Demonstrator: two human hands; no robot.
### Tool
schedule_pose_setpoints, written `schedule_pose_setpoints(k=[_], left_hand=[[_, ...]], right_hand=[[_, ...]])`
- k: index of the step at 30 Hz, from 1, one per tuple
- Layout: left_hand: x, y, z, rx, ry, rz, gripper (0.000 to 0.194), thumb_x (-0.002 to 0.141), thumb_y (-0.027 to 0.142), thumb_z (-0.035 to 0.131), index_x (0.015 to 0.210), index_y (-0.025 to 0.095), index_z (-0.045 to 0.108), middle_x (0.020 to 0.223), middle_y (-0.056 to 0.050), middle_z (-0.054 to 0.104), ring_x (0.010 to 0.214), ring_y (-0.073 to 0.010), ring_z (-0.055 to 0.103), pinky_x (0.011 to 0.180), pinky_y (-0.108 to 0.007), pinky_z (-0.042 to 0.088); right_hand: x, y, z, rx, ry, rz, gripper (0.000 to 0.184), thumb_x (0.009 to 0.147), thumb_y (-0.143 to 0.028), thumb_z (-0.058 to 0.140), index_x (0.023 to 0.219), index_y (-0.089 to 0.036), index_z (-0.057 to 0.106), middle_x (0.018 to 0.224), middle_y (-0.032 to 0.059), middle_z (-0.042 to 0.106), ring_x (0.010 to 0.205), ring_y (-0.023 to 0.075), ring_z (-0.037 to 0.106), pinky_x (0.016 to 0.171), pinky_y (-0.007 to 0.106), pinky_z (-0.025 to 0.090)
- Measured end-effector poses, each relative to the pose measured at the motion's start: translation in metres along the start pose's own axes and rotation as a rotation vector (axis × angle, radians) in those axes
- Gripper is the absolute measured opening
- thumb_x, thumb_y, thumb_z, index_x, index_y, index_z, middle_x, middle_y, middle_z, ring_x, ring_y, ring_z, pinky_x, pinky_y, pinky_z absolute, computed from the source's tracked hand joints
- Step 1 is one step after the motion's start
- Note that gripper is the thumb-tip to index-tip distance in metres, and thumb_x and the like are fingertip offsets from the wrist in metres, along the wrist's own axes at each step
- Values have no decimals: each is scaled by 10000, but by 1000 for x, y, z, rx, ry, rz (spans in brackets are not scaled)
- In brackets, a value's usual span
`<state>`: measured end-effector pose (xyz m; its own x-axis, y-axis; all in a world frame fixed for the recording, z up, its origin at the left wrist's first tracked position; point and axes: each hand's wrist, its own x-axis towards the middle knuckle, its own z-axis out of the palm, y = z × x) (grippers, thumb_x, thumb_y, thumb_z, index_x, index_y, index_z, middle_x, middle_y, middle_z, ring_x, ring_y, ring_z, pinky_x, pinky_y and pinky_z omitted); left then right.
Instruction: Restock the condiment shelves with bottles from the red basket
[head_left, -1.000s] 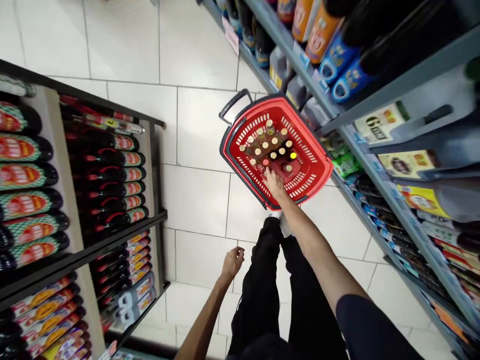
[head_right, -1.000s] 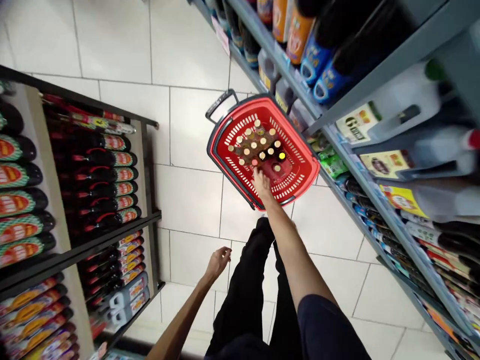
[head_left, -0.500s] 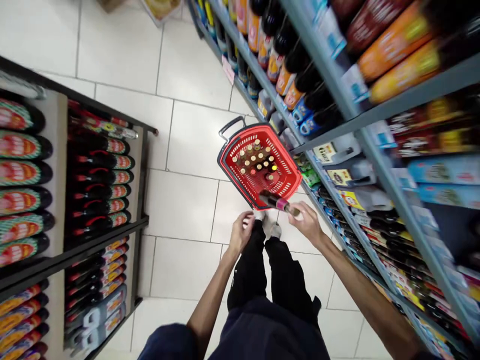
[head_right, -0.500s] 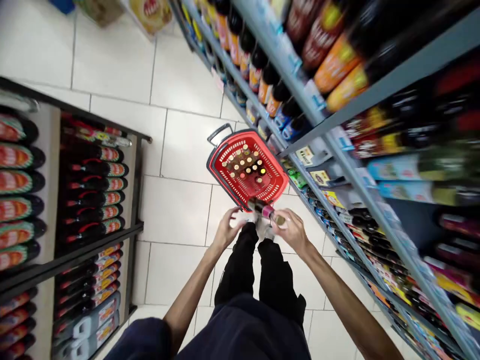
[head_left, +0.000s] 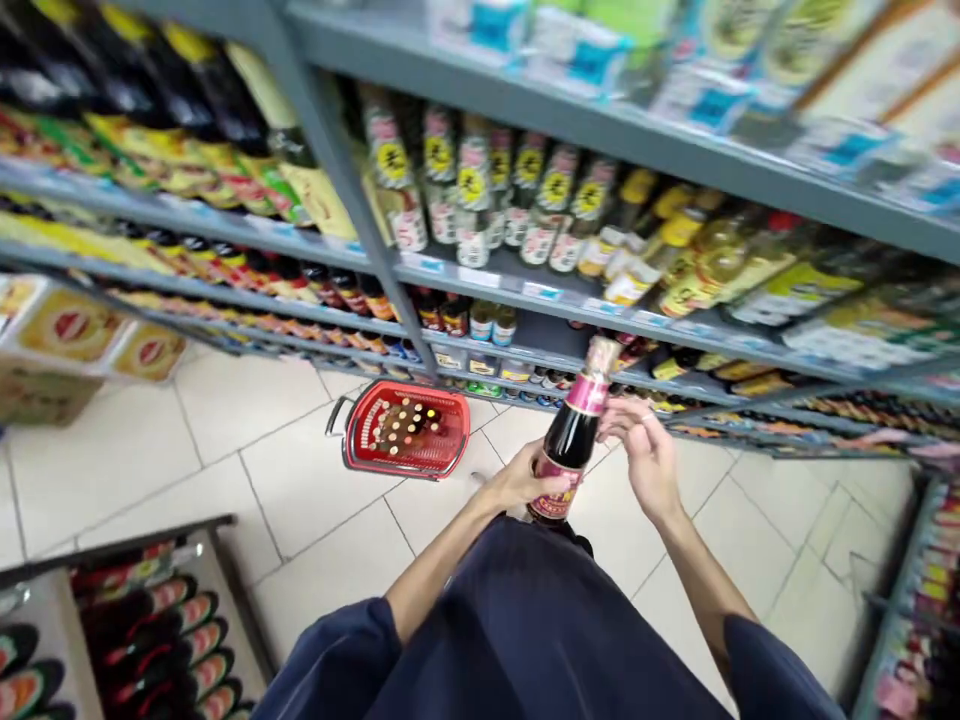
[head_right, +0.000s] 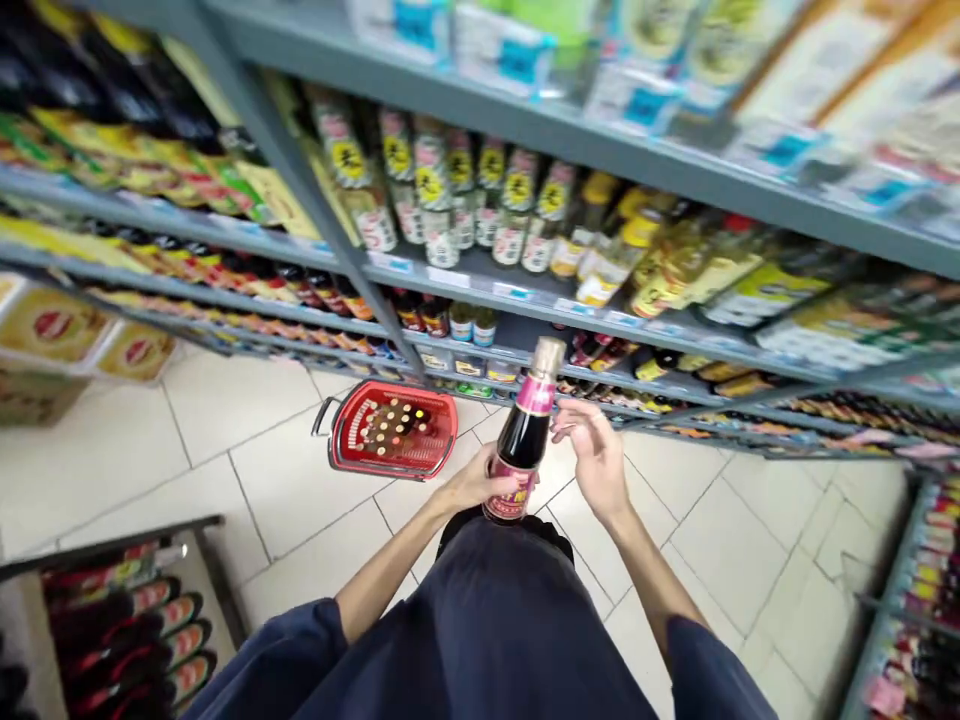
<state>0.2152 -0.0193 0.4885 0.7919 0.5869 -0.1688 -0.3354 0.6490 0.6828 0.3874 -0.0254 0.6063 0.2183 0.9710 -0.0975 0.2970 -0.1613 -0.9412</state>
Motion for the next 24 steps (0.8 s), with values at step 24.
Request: schedule_pose_setpoints(k=[24], left_hand=[[-38,-127,301,164,124,-210,735,831,798,631,1089,110,659,963,-141,731,816,-216,694,770,-333,547]], right_hand=[[-240,25,-224,447,46,231,528,926,-574,695,1304,-209,650,1328,120,715,1239,261,668,1081,384,535]])
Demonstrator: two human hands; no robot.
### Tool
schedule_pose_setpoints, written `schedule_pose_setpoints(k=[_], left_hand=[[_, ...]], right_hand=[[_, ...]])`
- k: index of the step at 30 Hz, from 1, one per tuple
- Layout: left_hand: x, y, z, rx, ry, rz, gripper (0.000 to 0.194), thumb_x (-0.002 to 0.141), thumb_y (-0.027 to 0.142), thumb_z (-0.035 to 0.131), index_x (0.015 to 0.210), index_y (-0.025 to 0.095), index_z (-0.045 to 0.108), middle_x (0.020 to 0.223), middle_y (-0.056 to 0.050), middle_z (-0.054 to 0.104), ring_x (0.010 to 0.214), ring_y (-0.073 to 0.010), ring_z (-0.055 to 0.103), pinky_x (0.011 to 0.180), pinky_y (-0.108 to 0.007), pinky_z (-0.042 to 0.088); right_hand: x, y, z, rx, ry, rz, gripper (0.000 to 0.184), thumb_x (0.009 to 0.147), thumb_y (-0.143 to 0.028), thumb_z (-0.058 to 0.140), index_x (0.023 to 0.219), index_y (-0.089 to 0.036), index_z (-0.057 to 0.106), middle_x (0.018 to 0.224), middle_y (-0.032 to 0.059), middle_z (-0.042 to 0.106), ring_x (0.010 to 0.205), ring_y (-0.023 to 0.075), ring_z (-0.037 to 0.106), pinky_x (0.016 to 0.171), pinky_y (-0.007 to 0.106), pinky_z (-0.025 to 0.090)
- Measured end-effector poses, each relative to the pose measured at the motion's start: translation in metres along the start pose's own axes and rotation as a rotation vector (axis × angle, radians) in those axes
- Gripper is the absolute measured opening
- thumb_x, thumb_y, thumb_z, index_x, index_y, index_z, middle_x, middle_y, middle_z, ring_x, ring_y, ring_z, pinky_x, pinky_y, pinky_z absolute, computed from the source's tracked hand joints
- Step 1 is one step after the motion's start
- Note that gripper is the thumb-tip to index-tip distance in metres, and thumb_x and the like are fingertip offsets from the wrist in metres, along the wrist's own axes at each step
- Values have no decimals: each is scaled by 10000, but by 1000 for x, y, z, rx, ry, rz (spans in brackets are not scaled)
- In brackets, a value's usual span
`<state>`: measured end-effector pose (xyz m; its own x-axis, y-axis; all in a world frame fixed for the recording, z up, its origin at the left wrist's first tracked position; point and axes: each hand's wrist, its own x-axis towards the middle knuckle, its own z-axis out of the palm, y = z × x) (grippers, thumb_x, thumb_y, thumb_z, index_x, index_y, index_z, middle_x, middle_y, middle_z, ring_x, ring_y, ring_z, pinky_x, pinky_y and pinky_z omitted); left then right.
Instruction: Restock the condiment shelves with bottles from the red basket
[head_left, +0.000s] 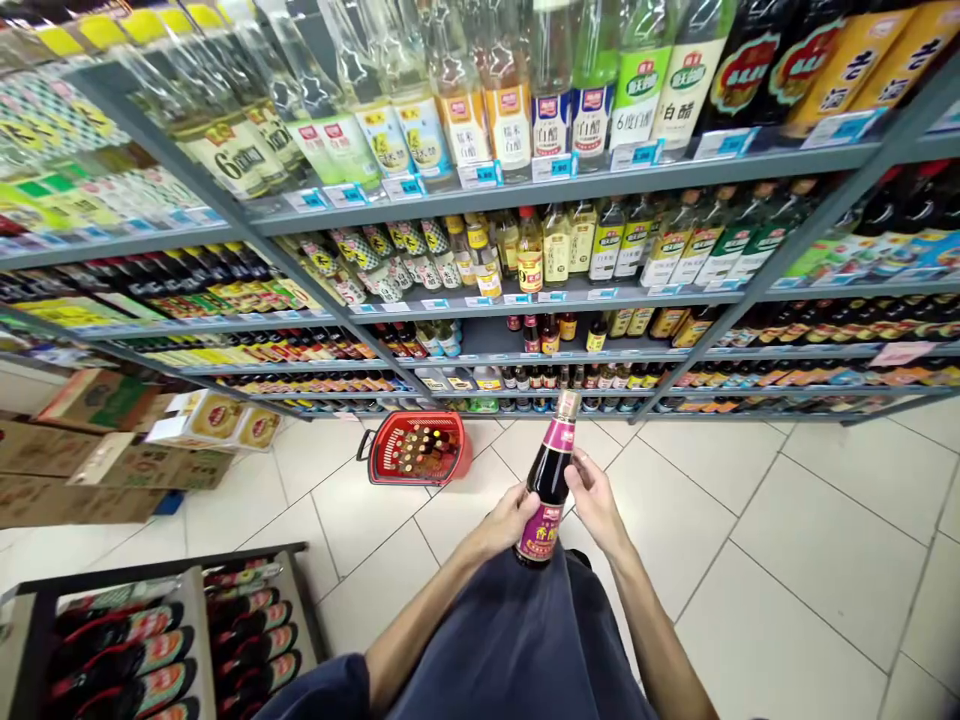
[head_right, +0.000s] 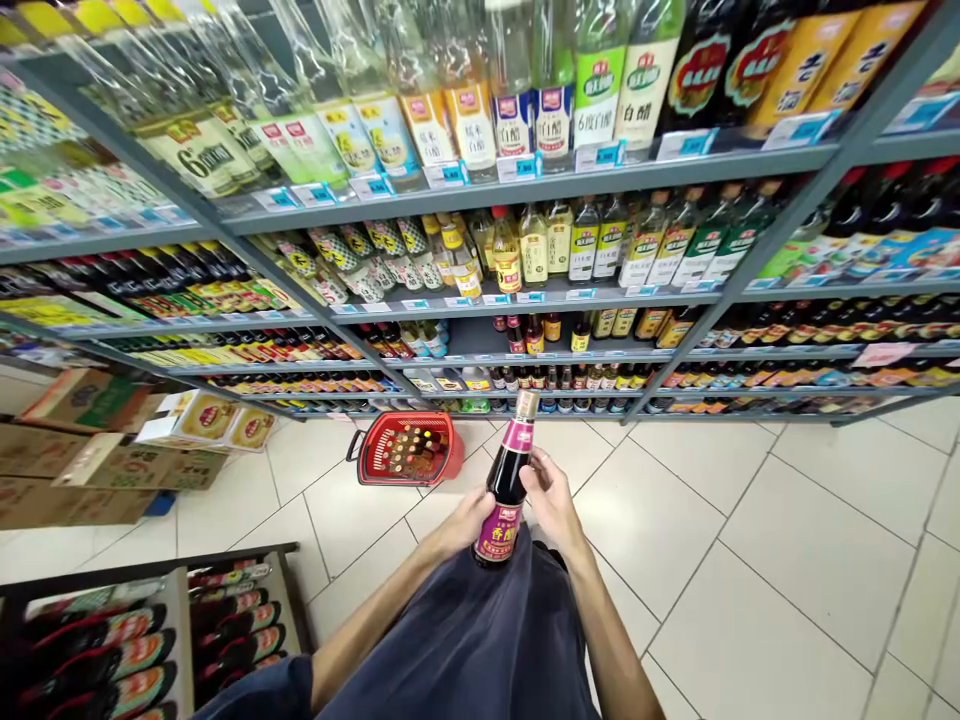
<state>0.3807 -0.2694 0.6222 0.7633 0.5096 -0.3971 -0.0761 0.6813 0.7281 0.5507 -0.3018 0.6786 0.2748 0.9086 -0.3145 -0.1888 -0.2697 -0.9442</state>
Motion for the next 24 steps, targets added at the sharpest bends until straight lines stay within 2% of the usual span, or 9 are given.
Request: schedule_pose_setpoints(k=[4,7,9,11,13,16,19,22,24], left_hand=[[6,-1,-1,138,-109,27,914,790,819,653,1350,105,547,1156,-170,670,1000,-243,650,892,-368,511],[15,0,-11,196,-127,69,963,812,792,656,1495,159,409,1267,-163,608,1138,-265,603,1009,-413,482],[22,4,-22,244,-78,136,884,853,768,629,1470,165,434,1279,-155,594,1173,-269,587,1060,-431,463],[32,14,-36,315,0,224,747,901,711,614,1391,152,529,1283,-155,605,1208,-279,579,1113,-443,433],[46,29,-55,398,91,301,665,881,609,715,1352,158,588,1324,-157,618,1267,-296,563,1160,-449,399],[76,57,-91,447,235,344,705,742,458,892,1337,182,632,1322,-146,654,1249,-308,596,1159,-457,410],[122,79,-143,412,336,352,594,689,395,923,1207,191,713,1224,-129,694,1162,-308,641,1110,-468,464],[181,85,-205,393,364,406,498,685,352,913,1134,206,755,1211,-126,700,1159,-311,644,1113,-482,469],[225,79,-246,426,365,461,511,697,329,894,1176,213,755,1259,-138,701,1211,-320,632,1156,-492,435]], right_hand=[[-3,2,-19,-9,-53,29,475,925,-497,728,1306,-229,637,1318,103,715,1182,241,689,1035,361,553],[7,1,-25,-52,-138,29,501,938,-479,716,1366,-245,606,1366,98,687,1202,237,680,1049,372,550],[22,0,-22,-133,-186,8,506,960,-474,687,1403,-249,592,1388,103,673,1218,243,674,1071,396,542],[45,-1,-13,-270,-194,-70,513,989,-462,645,1449,-250,569,1421,112,650,1276,254,642,1129,433,502],[74,2,1,-424,-184,-186,527,1005,-444,620,1488,-248,544,1453,124,623,1354,266,584,1191,469,443],[129,12,24,-568,-210,-340,537,1018,-418,597,1518,-239,520,1459,143,609,1397,277,543,1214,490,420],[193,33,42,-636,-261,-433,548,1033,-384,570,1553,-243,471,1478,150,594,1412,274,534,1209,496,439],[258,63,49,-725,-344,-481,583,1040,-347,557,1595,-263,398,1557,139,530,1472,266,478,1244,513,407],[299,88,49,-792,-356,-493,579,1051,-324,526,1609,-282,376,1607,126,471,1506,259,436,1265,509,382]])
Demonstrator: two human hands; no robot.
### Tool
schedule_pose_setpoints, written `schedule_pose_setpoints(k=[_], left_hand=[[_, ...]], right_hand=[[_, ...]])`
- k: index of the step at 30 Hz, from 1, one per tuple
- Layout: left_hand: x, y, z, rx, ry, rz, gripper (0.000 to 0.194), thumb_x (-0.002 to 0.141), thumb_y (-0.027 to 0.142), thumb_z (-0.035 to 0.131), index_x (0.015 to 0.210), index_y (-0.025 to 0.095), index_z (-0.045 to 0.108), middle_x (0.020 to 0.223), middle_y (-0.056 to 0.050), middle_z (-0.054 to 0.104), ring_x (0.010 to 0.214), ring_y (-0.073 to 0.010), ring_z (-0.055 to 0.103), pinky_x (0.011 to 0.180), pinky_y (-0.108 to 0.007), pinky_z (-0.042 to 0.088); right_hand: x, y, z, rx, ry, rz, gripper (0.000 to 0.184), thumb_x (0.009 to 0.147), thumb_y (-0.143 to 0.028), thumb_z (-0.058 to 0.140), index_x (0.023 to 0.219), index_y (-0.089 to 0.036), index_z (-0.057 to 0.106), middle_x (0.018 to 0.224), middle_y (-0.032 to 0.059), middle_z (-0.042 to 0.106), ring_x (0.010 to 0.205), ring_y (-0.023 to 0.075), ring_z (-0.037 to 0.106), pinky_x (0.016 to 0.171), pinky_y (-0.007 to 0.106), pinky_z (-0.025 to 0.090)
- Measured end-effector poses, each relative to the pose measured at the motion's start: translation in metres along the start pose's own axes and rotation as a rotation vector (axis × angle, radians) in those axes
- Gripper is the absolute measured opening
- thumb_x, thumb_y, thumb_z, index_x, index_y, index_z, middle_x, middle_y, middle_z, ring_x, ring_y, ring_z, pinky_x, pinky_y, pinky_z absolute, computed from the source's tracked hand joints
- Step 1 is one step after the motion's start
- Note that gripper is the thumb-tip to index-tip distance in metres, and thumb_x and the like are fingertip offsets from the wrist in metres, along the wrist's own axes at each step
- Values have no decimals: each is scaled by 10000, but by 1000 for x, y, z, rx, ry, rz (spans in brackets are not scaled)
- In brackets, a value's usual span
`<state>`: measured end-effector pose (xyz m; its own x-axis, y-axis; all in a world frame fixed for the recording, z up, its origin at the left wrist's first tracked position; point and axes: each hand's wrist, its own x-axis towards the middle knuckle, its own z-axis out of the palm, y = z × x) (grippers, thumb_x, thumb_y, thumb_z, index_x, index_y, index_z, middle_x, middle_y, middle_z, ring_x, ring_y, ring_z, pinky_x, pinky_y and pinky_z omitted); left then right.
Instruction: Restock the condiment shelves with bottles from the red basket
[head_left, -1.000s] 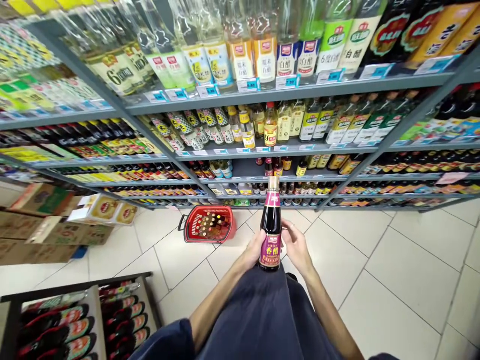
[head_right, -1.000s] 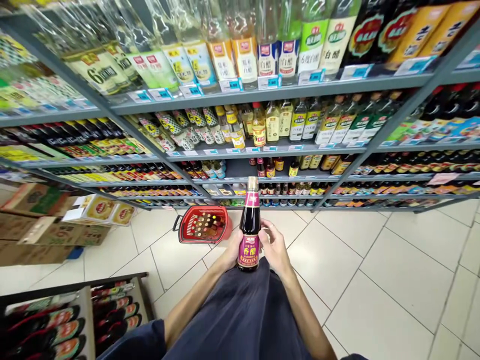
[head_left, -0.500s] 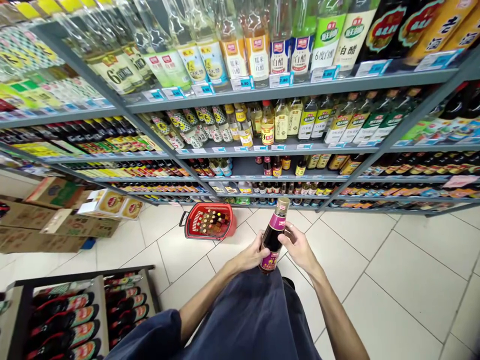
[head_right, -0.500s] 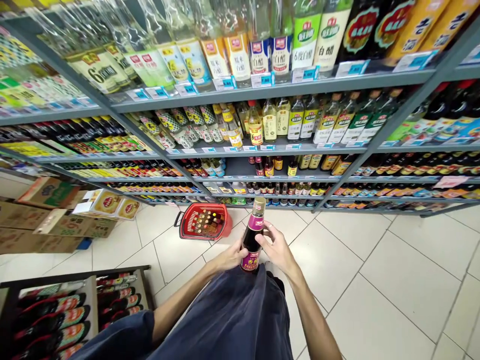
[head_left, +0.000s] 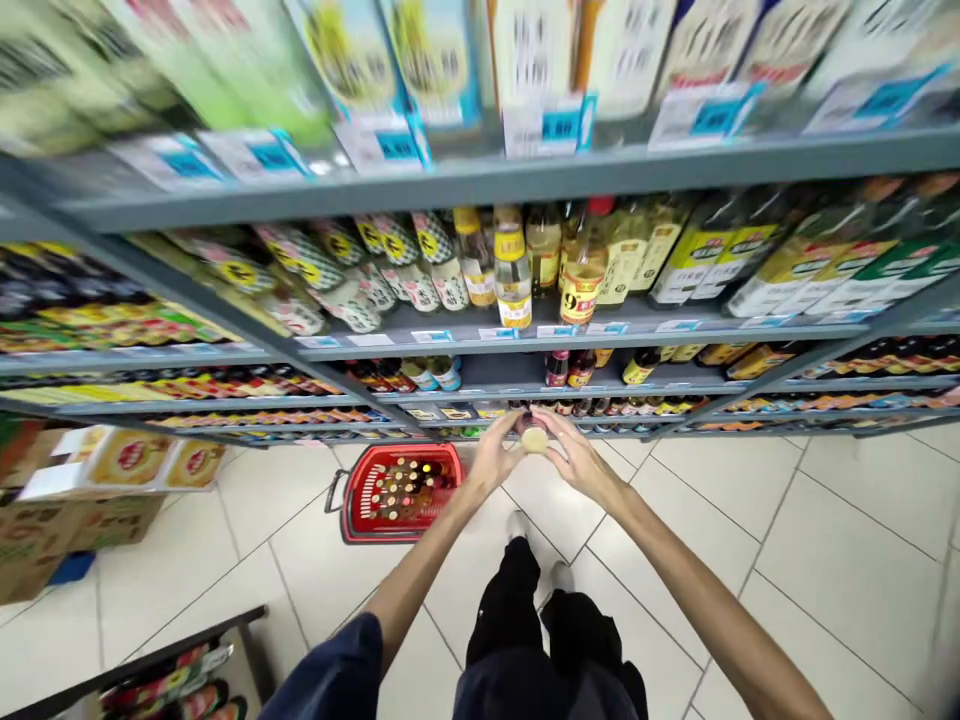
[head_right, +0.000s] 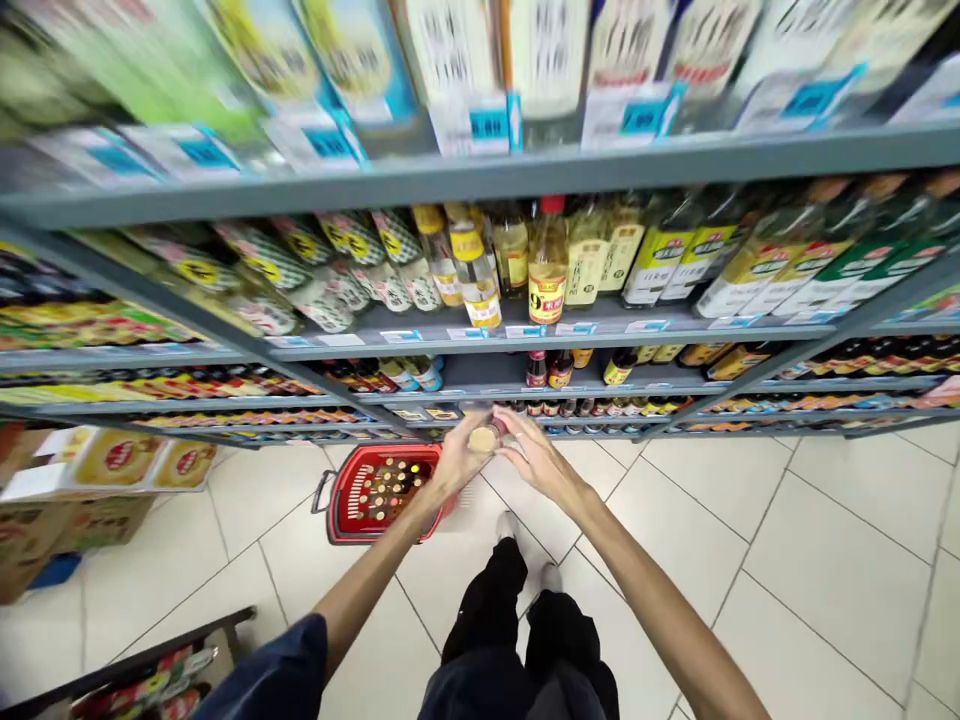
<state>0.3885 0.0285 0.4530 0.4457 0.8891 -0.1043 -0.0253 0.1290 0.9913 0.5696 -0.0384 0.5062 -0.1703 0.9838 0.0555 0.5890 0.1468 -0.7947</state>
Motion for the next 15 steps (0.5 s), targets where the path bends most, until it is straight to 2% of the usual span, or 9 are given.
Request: schedule_pose_setpoints(k=[4,8,12,15], left_hand=[[73,-77,-16,124,-35,146,573,769,329,808,1318,209,697,1382,-153,658,1316,-316,595,1194,-479,410],[122,-138,-20,198,-38,268,567,815,379,768,1341,194,667,1369,-151,662,1285,-305,622,1145,-471,473],[152,-183,-18,264,-22,278,483,820,464,791,1183,154,711,1237,-149,707,1124,-285,687,988,-420,585],[167,-205,-14,308,-37,238,491,793,541,818,1045,130,723,1169,-143,708,1065,-271,692,933,-403,616]], right_hand=[[41,74,28,-127,73,-30,569,1072,-298,452,1630,-278,348,1613,125,448,1525,246,404,1289,480,353],[71,130,49,-158,106,-59,575,1083,-309,413,1646,-257,309,1616,119,444,1528,243,397,1303,475,336],[85,164,65,-162,161,5,581,1081,-369,428,1641,-264,312,1616,105,445,1520,258,414,1300,493,342],[74,176,75,-178,279,53,577,1083,-402,428,1634,-275,317,1618,99,445,1528,262,400,1295,509,348]])
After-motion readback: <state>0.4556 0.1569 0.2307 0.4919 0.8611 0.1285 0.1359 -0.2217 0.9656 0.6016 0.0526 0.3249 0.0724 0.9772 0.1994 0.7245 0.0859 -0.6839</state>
